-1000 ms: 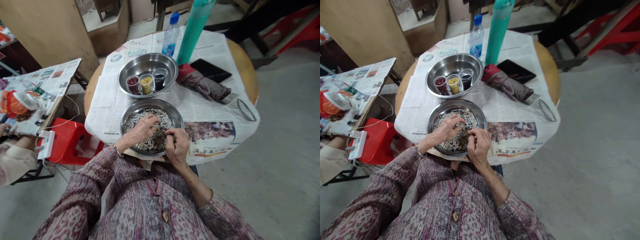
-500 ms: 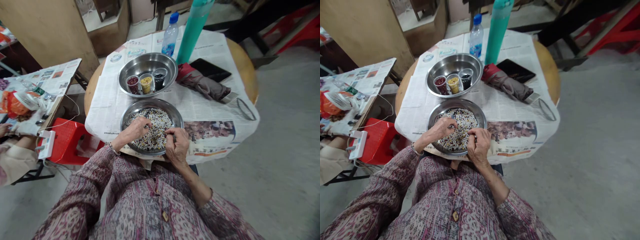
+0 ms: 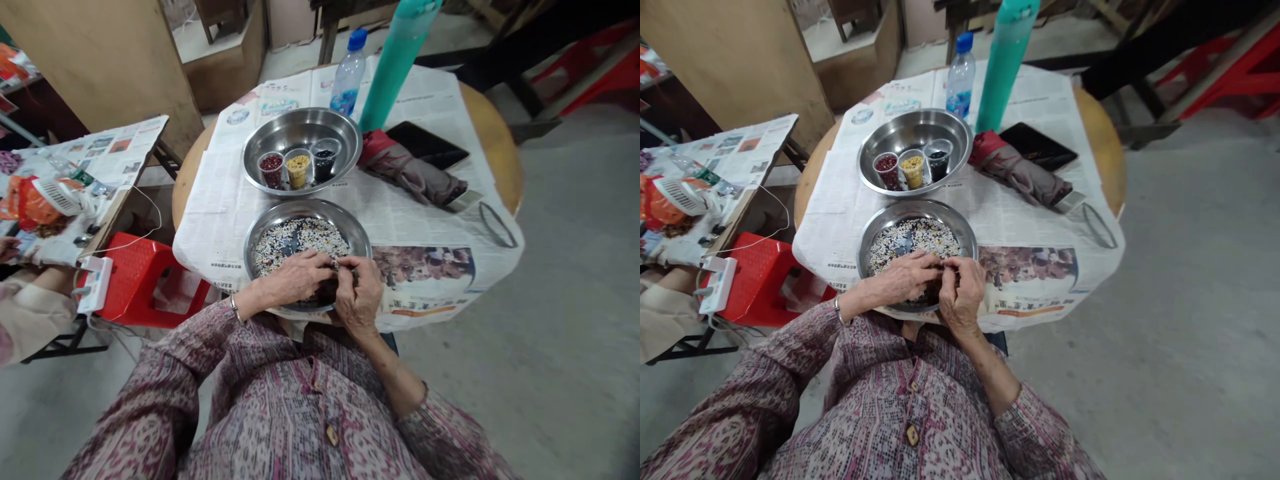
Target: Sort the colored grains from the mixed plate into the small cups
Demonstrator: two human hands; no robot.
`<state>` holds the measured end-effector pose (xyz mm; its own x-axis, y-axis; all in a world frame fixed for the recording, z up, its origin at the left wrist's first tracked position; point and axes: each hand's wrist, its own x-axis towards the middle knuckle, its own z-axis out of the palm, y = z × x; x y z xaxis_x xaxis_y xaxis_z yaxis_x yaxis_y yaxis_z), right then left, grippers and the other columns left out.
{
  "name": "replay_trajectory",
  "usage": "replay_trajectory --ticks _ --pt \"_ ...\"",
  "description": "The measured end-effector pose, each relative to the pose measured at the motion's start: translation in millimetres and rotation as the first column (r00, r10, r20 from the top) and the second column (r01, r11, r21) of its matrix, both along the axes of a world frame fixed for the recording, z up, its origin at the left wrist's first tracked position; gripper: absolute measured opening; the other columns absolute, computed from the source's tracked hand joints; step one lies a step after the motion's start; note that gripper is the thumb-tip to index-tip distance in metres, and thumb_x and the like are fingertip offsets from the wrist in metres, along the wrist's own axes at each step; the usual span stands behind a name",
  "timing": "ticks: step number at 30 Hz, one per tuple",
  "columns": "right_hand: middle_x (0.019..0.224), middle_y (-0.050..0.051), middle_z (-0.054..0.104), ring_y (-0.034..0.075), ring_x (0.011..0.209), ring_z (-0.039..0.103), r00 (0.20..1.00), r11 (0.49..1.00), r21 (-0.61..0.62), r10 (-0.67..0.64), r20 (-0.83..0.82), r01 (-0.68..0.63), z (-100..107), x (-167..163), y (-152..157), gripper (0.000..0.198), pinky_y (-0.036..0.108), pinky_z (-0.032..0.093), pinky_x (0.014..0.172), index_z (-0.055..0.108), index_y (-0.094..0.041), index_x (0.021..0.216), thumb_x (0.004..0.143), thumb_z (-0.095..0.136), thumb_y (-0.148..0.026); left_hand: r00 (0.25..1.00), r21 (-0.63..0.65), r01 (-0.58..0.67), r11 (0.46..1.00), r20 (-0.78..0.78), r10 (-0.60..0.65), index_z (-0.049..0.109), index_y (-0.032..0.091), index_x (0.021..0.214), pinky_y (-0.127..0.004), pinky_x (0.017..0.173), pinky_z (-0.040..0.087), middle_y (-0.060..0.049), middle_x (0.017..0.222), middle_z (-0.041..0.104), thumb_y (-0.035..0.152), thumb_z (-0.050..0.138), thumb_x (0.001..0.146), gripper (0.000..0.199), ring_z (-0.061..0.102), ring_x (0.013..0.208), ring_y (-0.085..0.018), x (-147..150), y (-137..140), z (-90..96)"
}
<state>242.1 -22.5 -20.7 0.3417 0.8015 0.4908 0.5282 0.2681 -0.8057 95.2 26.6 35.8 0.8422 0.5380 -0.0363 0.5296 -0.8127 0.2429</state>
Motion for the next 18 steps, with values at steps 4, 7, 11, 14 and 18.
replay_trajectory --ticks 4,7,11,14,18 --pt "0.085 0.003 0.066 0.021 0.084 0.06 1.0 1.0 0.019 0.009 0.003 -0.009 0 0 0 0.013 0.037 0.045 0.082 0.062 -0.023 0.089 0.091 0.049 -0.023 0.974 0.173 -0.227 0.959 0.019 0.227 0.066 0.021 0.115 -0.04 0.094 0.051 -0.009 0.126 0.059 0.015 0.049 0.099 0.024 0.053 0.114 -0.025 -7 24 -6.8" --pt "0.085 0.003 0.066 0.021 0.083 0.059 1.0 1.0 0.014 0.011 -0.002 -0.01 0 0 0 0.013 0.037 0.044 0.082 0.062 -0.023 0.089 0.091 0.049 -0.023 0.916 0.217 -0.399 0.891 0.041 0.4 0.067 0.019 0.11 -0.041 0.09 0.053 -0.01 0.12 0.06 0.011 0.048 0.097 0.024 0.054 0.108 -0.026 -22 34 -5.6" --pt "0.086 0.003 0.066 0.021 0.084 0.06 1.0 1.0 0.011 0.01 0.001 -0.01 0 0 1 0.011 0.038 0.045 0.083 0.061 -0.023 0.089 0.091 0.051 -0.023 0.842 0.189 -0.529 0.828 -0.005 0.539 0.064 0.017 0.115 -0.042 0.089 0.055 -0.013 0.127 0.056 0.02 0.057 0.097 0.02 0.054 0.112 -0.029 -48 19 6.7" --pt "0.086 0.003 0.066 0.021 0.084 0.06 1.0 1.0 0.007 0.017 0.009 -0.017 0 0 0 0.011 0.038 0.045 0.083 0.062 -0.023 0.089 0.09 0.051 -0.023 0.843 0.099 -0.532 0.841 -0.027 0.537 0.057 0.021 0.125 -0.043 0.089 0.056 -0.012 0.128 0.054 0.038 0.068 0.092 0.039 0.055 0.113 -0.03 -61 -5 17.9" --pt "0.085 0.003 0.066 0.021 0.084 0.06 1.0 1.0 -0.003 0.018 0.012 -0.018 1 0 0 0.011 0.038 0.045 0.083 0.062 -0.023 0.089 0.089 0.05 -0.022 0.917 -0.118 -0.398 0.91 -0.011 0.4 0.05 0.023 0.13 -0.041 0.093 0.056 -0.009 0.12 0.054 0.035 0.075 0.087 0.051 0.059 0.106 -0.024 -56 -26 19.1"
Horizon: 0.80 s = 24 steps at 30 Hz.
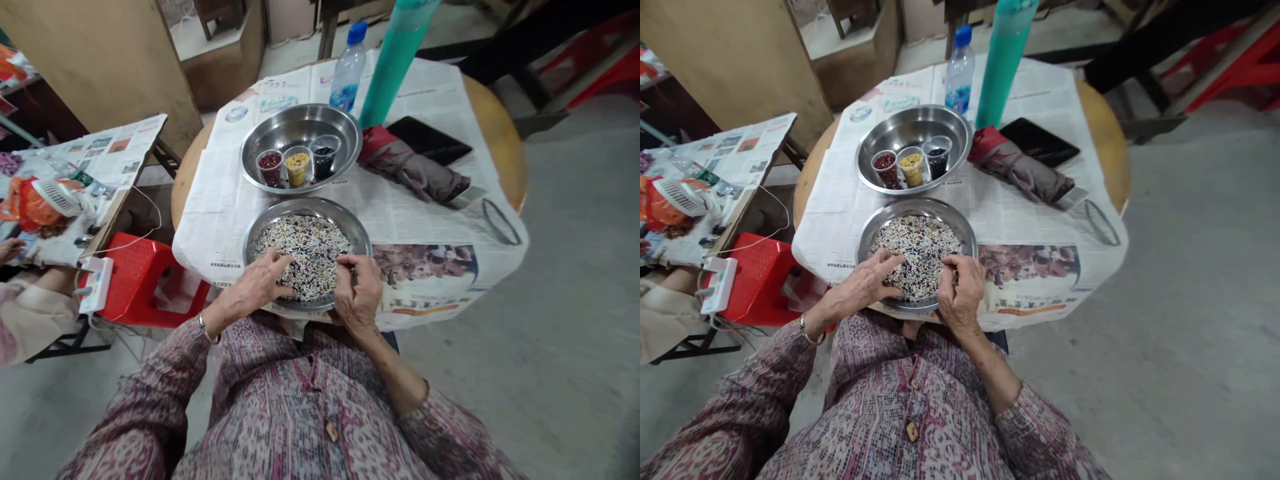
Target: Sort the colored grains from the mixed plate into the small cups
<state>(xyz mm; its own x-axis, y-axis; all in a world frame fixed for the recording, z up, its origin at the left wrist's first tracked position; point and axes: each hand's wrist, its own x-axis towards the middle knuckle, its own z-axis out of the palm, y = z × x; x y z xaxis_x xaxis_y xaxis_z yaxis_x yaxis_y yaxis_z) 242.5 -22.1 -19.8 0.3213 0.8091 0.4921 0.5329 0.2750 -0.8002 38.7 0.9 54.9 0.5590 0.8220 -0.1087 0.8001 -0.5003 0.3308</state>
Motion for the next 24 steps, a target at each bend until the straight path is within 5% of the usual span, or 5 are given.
replay_trajectory --ticks 6,14,19,24 --pt "0.083 0.003 0.066 0.021 0.083 0.059 1.0 1.0 -0.004 -0.006 0.013 0.006 0 0 1 0.012 0.037 0.044 0.081 0.062 -0.022 0.087 0.089 0.05 -0.024 0.987 0.012 0.062 0.998 0.148 -0.063 0.062 0.019 0.112 -0.038 0.095 0.054 -0.006 0.105 0.062 0.008 0.055 0.092 0.024 0.062 0.102 -0.021 38 24 -21.8" --pt "0.084 0.003 0.066 0.021 0.084 0.059 1.0 1.0 -0.009 -0.012 0.012 0.012 1 -1 1 0.012 0.037 0.044 0.083 0.061 -0.023 0.088 0.091 0.05 -0.024 0.993 0.233 -0.026 0.972 0.121 -0.003 0.068 0.02 0.108 -0.04 0.105 0.047 -0.006 0.114 0.066 0.025 0.055 0.099 0.017 0.06 0.109 -0.021 60 72 -20.1" --pt "0.087 0.004 0.067 0.022 0.086 0.06 1.0 0.999 -0.035 -0.014 0.01 0.015 3 -1 0 0.014 0.038 0.045 0.084 0.06 -0.023 0.088 0.092 0.047 -0.026 0.971 0.187 0.234 0.954 -0.004 -0.237 0.062 0.028 0.127 -0.053 0.112 0.038 -0.005 0.144 0.053 0.041 0.069 0.09 0.04 0.044 0.134 -0.03 65 58 -21.9" --pt "0.086 0.004 0.067 0.022 0.085 0.06 1.0 0.999 -0.035 -0.013 0.003 0.013 3 -1 0 0.014 0.038 0.045 0.083 0.06 -0.024 0.088 0.092 0.047 -0.028 0.928 0.17 0.371 0.913 -0.031 -0.371 0.066 0.025 0.116 -0.046 0.113 0.036 -0.004 0.13 0.062 0.03 0.064 0.094 0.023 0.05 0.125 -0.024 61 50 -21.5"
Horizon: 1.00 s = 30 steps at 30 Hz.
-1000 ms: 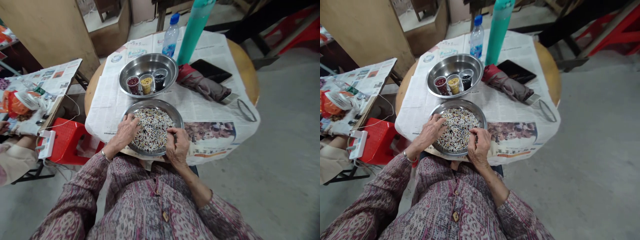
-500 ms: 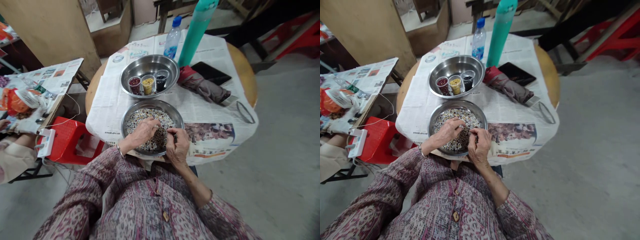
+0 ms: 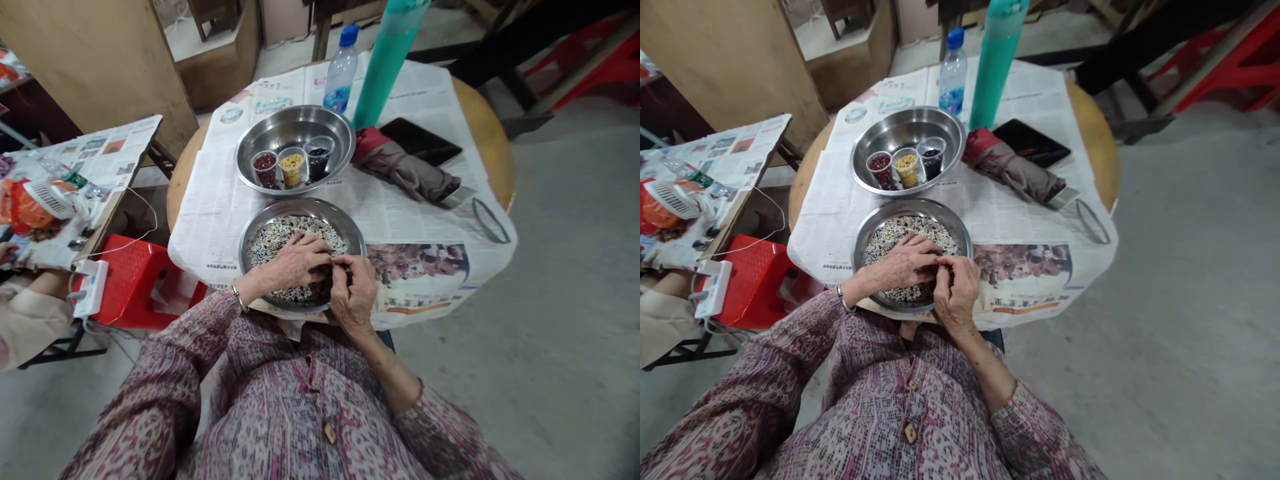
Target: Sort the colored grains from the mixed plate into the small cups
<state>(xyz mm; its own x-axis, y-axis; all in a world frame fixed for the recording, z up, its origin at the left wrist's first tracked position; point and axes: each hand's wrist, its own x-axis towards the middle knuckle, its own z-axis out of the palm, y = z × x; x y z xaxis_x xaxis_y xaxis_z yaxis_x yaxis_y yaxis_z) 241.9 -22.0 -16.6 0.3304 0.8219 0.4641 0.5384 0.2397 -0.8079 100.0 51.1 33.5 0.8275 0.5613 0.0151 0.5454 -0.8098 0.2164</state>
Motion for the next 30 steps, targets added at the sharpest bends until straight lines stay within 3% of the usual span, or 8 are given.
replay_trajectory --ticks 7,11,15,17,20,23,25,30 --pt "0.084 0.003 0.066 0.021 0.084 0.06 1.0 1.0 0.013 -0.003 0.014 0.003 -2 0 0 0.011 0.038 0.045 0.083 0.06 -0.023 0.088 0.09 0.049 -0.023 0.949 0.075 -0.313 0.947 0.063 0.308 0.068 0.021 0.099 -0.039 0.098 0.047 -0.004 0.113 0.064 0.023 0.062 0.095 0.008 0.055 0.109 -0.022 -51 -2 4.1" --pt "0.085 0.004 0.066 0.021 0.084 0.06 1.0 1.0 0.015 -0.009 0.017 0.009 -2 0 0 0.011 0.039 0.046 0.084 0.061 -0.023 0.089 0.089 0.05 -0.023 0.937 0.08 -0.34 0.937 0.108 0.331 0.066 0.02 0.099 -0.038 0.095 0.049 -0.005 0.111 0.064 0.022 0.059 0.097 0.008 0.056 0.104 -0.021 -76 -19 2.8" --pt "0.085 0.004 0.067 0.022 0.085 0.061 0.999 1.0 0.014 -0.004 0.041 0.003 -4 1 -1 0.011 0.039 0.045 0.085 0.062 -0.023 0.088 0.088 0.05 -0.023 0.931 0.059 -0.29 0.955 0.248 0.267 0.064 0.019 0.097 -0.036 0.097 0.05 -0.005 0.107 0.065 0.025 0.051 0.101 0.015 0.058 0.103 -0.018 -85 -35 1.1" --pt "0.084 0.004 0.067 0.022 0.084 0.06 0.996 1.0 0.009 -0.003 0.087 0.002 -5 2 -1 0.012 0.041 0.044 0.087 0.062 -0.023 0.087 0.088 0.051 -0.022 0.923 0.068 -0.273 0.96 0.302 0.24 0.063 0.019 0.094 -0.037 0.099 0.05 -0.004 0.1 0.067 0.024 0.048 0.102 0.017 0.06 0.099 -0.017 -86 -41 -2.0" --pt "0.086 0.004 0.07 0.022 0.087 0.061 0.975 0.999 -0.023 0.028 0.222 -0.023 -2 4 -1 0.012 0.047 0.039 0.099 0.065 -0.022 0.088 0.089 0.053 -0.022 0.889 0.112 -0.35 0.93 0.351 0.292 0.06 0.021 0.084 -0.044 0.106 0.046 -0.003 0.086 0.066 0.02 0.046 0.098 0.02 0.06 0.089 -0.018 -85 -51 -10.1" --pt "0.089 0.003 0.074 0.022 0.09 0.063 0.911 0.993 -0.057 0.116 0.395 -0.102 10 8 -1 0.013 0.052 0.029 0.11 0.067 -0.023 0.089 0.09 0.055 -0.022 0.833 0.121 -0.447 0.886 0.417 0.364 0.057 0.022 0.077 -0.049 0.11 0.043 -0.002 0.079 0.063 0.019 0.043 0.095 0.022 0.059 0.083 -0.018 -85 -58 -18.8" --pt "0.087 0.002 0.075 0.021 0.087 0.064 0.84 0.969 -0.103 0.247 0.482 -0.226 22 9 -2 0.014 0.051 0.03 0.109 0.068 -0.023 0.085 0.09 0.055 -0.023 0.811 0.109 -0.468 0.877 0.448 0.377 0.056 0.022 0.077 -0.048 0.11 0.043 -0.002 0.078 0.062 0.021 0.042 0.096 0.024 0.059 0.082 -0.018 -85 -59 -22.7" --pt "0.07 -0.001 0.072 0.017 0.07 0.062 0.572 0.786 -0.341 0.612 0.547 -0.515 43 5 -3 0.022 0.037 0.041 0.082 0.066 -0.024 0.068 0.089 0.06 -0.026 0.8 0.082 -0.448 0.89 0.481 0.358 0.051 0.022 0.07 -0.042 0.109 0.044 0.0 0.072 0.06 0.026 0.047 0.099 0.03 0.059 0.079 -0.016 -86 -59 -25.4"
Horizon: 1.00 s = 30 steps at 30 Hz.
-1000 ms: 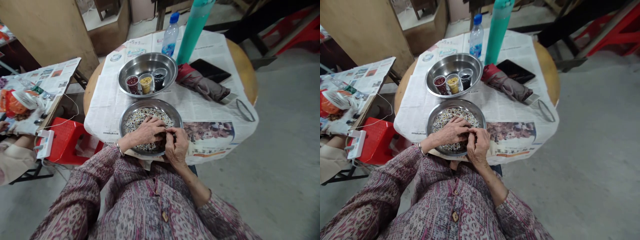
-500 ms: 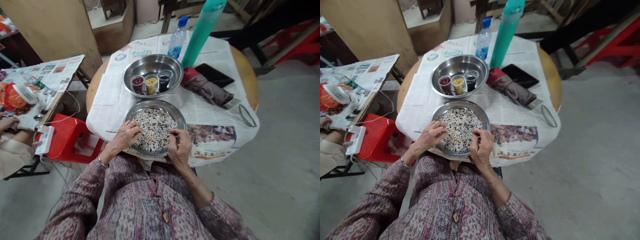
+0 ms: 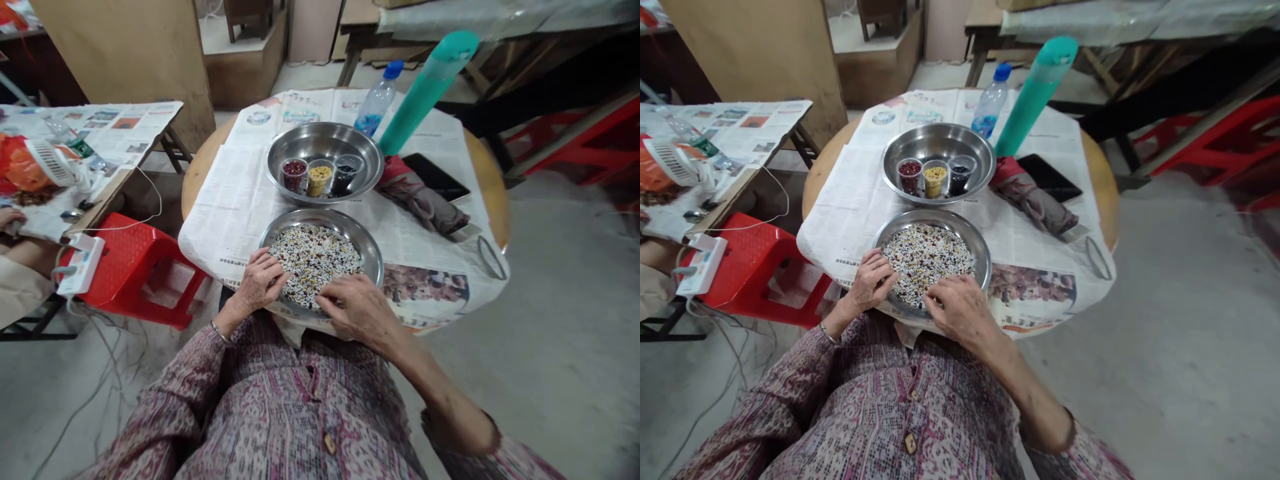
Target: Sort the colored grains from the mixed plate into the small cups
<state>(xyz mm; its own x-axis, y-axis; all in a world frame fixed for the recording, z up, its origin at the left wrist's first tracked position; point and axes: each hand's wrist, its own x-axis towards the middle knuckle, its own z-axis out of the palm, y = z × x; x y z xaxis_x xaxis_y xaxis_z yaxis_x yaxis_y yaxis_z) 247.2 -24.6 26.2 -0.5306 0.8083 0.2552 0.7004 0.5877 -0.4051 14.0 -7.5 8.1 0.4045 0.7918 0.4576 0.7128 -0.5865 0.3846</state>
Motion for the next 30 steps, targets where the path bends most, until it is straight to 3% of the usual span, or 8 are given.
replay_trajectory --ticks 3,5,9,12,17,23,27,30 --pt "0.063 -0.003 0.067 0.014 0.06 0.057 0.992 0.985 -0.13 0.12 0.041 -0.114 -2 -3 6 0.028 0.031 0.04 0.067 0.065 -0.025 0.063 0.09 0.058 -0.023 0.999 -0.036 -0.019 0.999 0.031 0.02 0.056 0.021 0.076 -0.042 0.11 0.043 -0.001 0.079 0.065 0.025 0.049 0.098 0.023 0.062 0.085 -0.017 0 -1 0.1" --pt "0.07 -0.002 0.069 0.015 0.063 0.059 0.994 0.982 -0.156 0.111 0.02 -0.107 -8 -3 17 0.024 0.03 0.041 0.065 0.069 -0.026 0.07 0.09 0.056 -0.022 0.999 -0.057 -0.022 0.998 0.046 0.025 0.06 0.021 0.088 -0.044 0.112 0.041 -0.002 0.09 0.068 0.022 0.048 0.096 0.015 0.063 0.092 -0.018 0 -2 -0.4" --pt "0.096 0.004 0.074 0.02 0.086 0.066 0.993 0.996 -0.06 -0.071 -0.089 0.066 -19 -6 45 0.02 0.035 0.05 0.079 0.074 -0.025 0.098 0.09 0.056 -0.023 0.999 -0.053 -0.02 0.998 0.032 0.021 0.061 0.022 0.088 -0.046 0.112 0.04 -0.003 0.089 0.067 0.021 0.045 0.097 0.018 0.063 0.091 -0.018 0 -3 -3.2" --pt "0.104 0.008 0.071 0.025 0.099 0.062 0.981 0.987 0.038 -0.148 -0.126 0.154 -25 -17 60 0.022 0.042 0.05 0.089 0.073 -0.023 0.106 0.09 0.059 -0.026 0.999 -0.029 -0.035 0.999 0.005 0.035 0.058 0.021 0.083 -0.045 0.11 0.042 -0.003 0.085 0.065 0.021 0.04 0.099 0.024 0.062 0.087 -0.018 0 -2 -5.5" --pt "0.127 0.013 0.064 0.031 0.118 0.053 1.0 0.994 0.104 -0.021 0.003 0.02 -21 -48 55 0.039 0.05 0.045 0.098 0.065 -0.023 0.126 0.088 0.066 -0.033 0.999 0.02 -0.054 0.998 0.003 0.054 0.055 0.021 0.084 -0.044 0.109 0.044 -0.005 0.086 0.062 0.02 0.034 0.101 0.027 0.06 0.09 -0.019 0 -2 -7.6" --pt "0.12 0.009 0.066 0.026 0.116 0.055 0.952 0.954 0.041 0.294 0.08 -0.298 -16 -33 40 0.017 0.046 0.048 0.098 0.071 -0.025 0.105 0.089 0.066 -0.025 0.999 0.02 -0.045 0.999 -0.012 0.045 0.054 0.022 0.082 -0.043 0.108 0.045 -0.003 0.083 0.061 0.019 0.038 0.099 0.024 0.059 0.087 -0.019 -1 -2 -6.9" --pt "0.106 0.007 0.068 0.024 0.102 0.059 0.977 0.975 0.061 0.214 0.027 -0.215 -20 5 44 0.009 0.045 0.051 0.094 0.071 -0.023 0.095 0.091 0.063 -0.024 0.999 0.045 -0.029 0.999 0.024 0.028 0.053 0.021 0.079 -0.041 0.107 0.045 -0.002 0.078 0.06 0.019 0.042 0.098 0.022 0.058 0.082 -0.018 -1 -1 -6.1" --pt "0.103 0.008 0.067 0.024 0.101 0.061 0.998 0.995 0.086 0.055 -0.014 -0.053 -24 22 55 0.013 0.044 0.052 0.094 0.07 -0.021 0.097 0.092 0.058 -0.025 0.999 0.06 -0.021 0.998 0.049 0.018 0.054 0.021 0.079 -0.041 0.108 0.044 -0.001 0.078 0.06 0.019 0.043 0.098 0.022 0.059 0.081 -0.017 -1 -1 -7.1"
